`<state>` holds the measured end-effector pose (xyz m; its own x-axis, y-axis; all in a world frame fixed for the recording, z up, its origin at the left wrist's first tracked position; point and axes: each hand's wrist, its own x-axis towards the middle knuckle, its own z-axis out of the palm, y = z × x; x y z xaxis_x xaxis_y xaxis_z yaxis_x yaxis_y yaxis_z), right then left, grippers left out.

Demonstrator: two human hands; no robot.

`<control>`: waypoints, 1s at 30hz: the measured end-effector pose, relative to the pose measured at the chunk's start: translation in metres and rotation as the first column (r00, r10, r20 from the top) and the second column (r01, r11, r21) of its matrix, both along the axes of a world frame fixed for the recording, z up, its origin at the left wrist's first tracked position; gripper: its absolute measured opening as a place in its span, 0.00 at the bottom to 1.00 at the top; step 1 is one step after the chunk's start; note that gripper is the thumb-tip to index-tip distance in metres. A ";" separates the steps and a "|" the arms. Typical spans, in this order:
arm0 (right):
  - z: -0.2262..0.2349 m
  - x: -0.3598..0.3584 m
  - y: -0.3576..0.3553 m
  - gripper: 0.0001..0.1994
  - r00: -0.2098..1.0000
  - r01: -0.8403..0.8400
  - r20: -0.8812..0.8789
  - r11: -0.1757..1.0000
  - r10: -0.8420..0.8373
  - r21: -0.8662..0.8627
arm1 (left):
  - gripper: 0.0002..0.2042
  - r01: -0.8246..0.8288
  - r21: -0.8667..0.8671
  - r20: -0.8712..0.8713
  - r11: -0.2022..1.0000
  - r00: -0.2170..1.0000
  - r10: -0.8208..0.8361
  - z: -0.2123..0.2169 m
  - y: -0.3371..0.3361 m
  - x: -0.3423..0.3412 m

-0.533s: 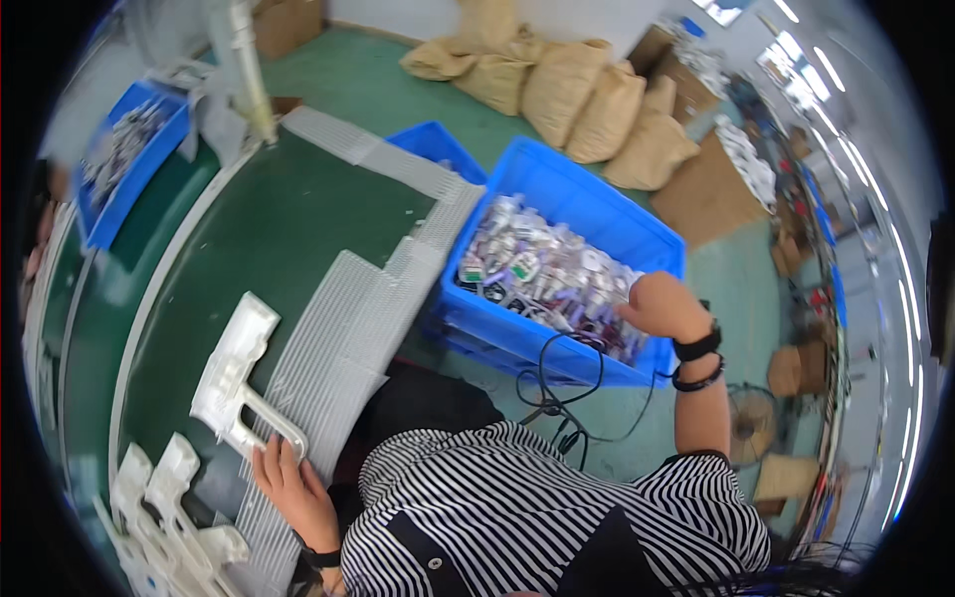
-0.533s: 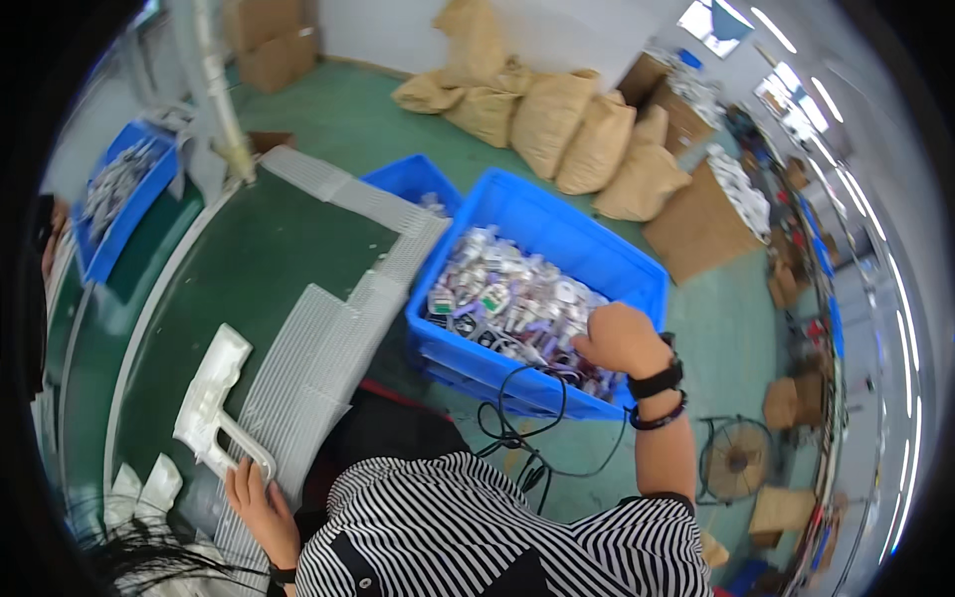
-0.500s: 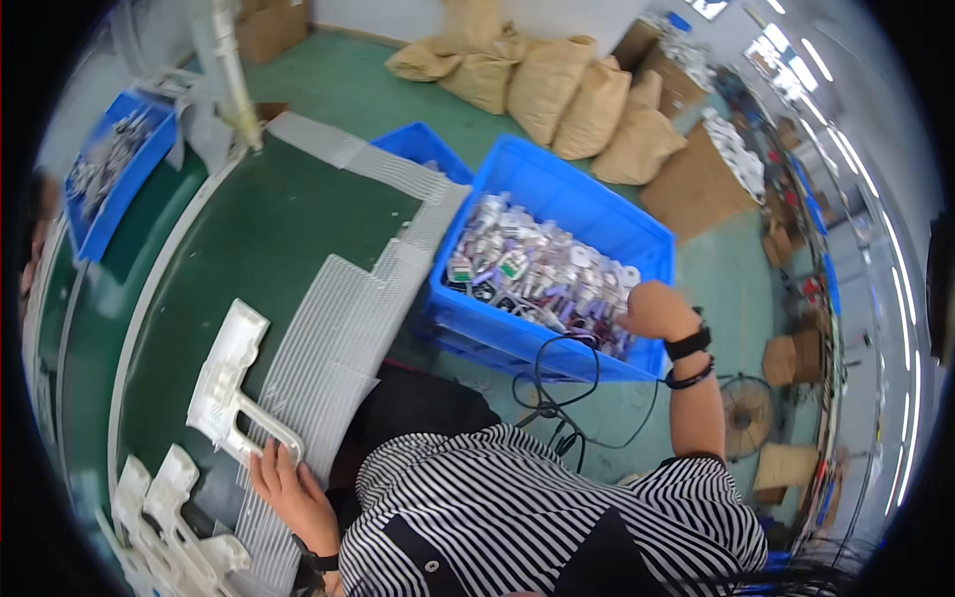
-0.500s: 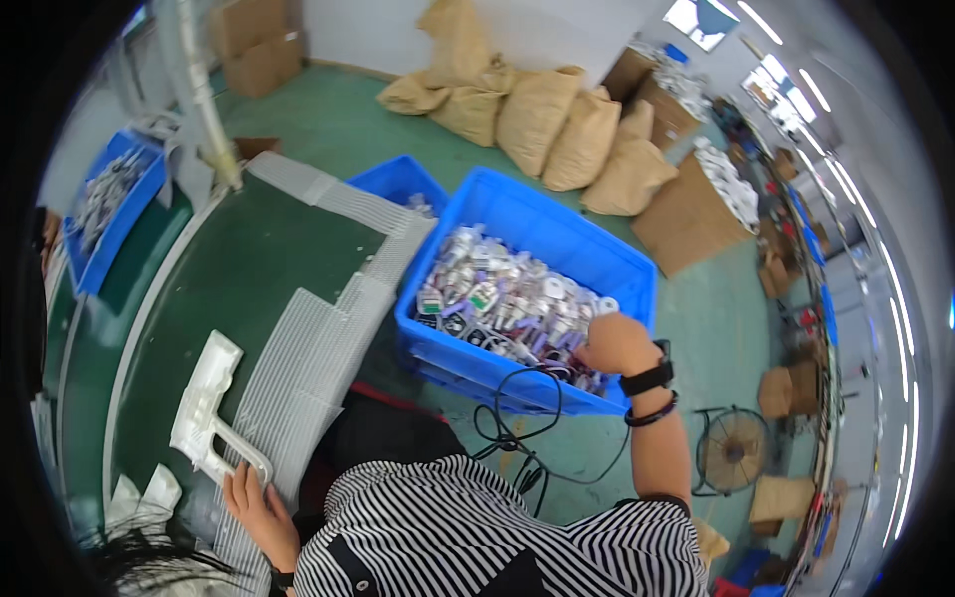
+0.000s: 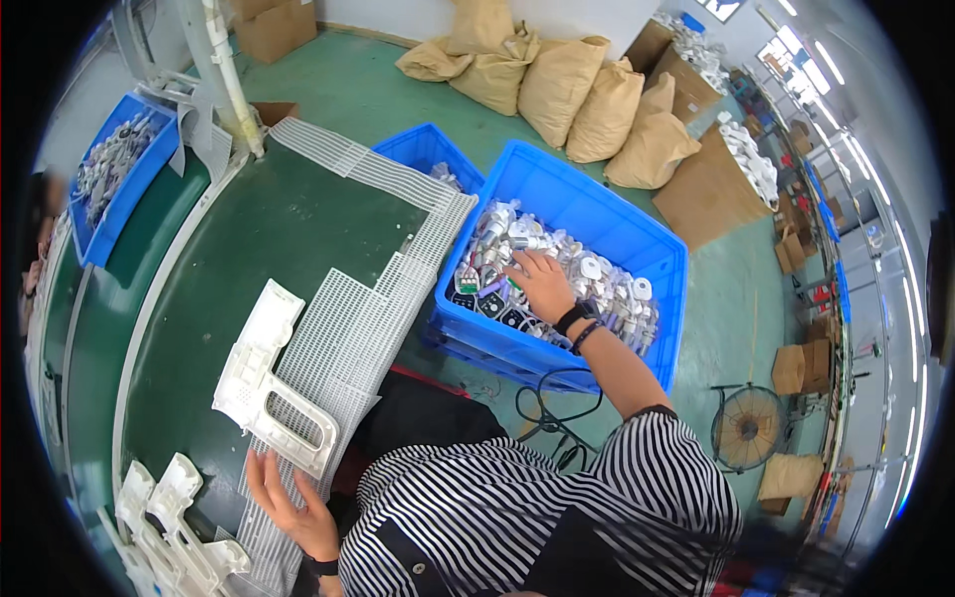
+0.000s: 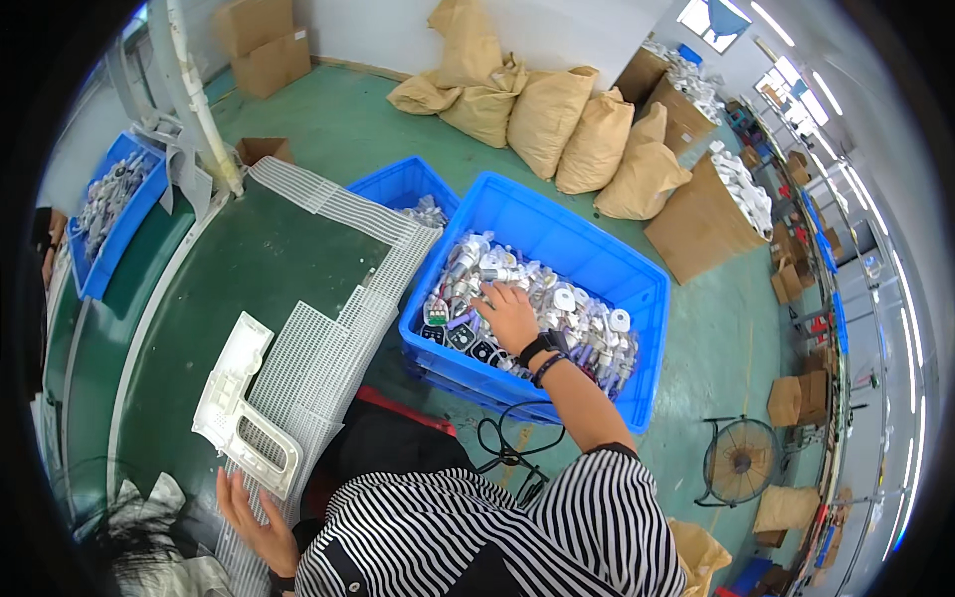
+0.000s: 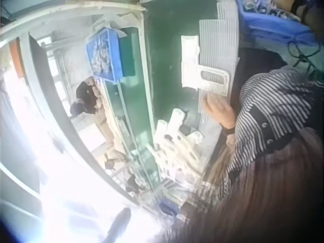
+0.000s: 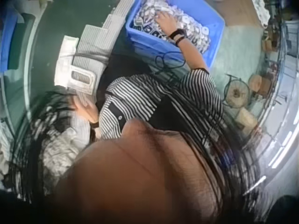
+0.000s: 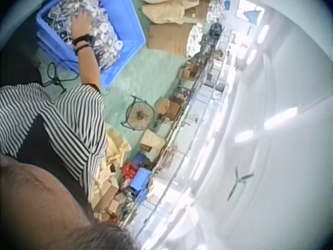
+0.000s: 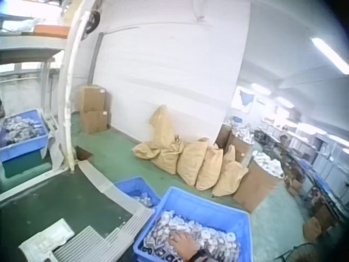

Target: Manually assembling the internal motor, wiring, and plastic housing of toy guns on a factory assembly line.

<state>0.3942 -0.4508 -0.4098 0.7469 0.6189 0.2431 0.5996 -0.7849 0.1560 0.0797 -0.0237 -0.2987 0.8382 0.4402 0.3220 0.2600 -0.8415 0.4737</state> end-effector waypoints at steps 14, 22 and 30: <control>0.101 0.099 -0.044 0.22 0.651 0.689 -0.729 0.237 0.210 0.684 | 0.23 -0.112 -0.227 0.152 0.967 0.977 0.149 0.020 0.008 -0.008; 0.253 0.100 0.007 0.24 0.581 0.456 -0.285 -0.015 0.762 0.890 | 0.22 -0.052 -0.353 0.189 0.934 0.974 0.125 0.047 0.013 -0.006; 0.338 0.057 0.183 0.25 0.304 0.185 -0.081 0.025 0.949 0.982 | 0.25 0.238 -0.636 0.240 0.735 0.965 -0.105 0.109 0.021 0.012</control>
<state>0.4513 -0.2681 -0.0717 0.5685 0.6482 0.5066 0.1830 0.5007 -0.8460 0.0918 -0.0023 -0.1892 0.8782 0.4516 0.1575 -0.0009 -0.3277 0.9448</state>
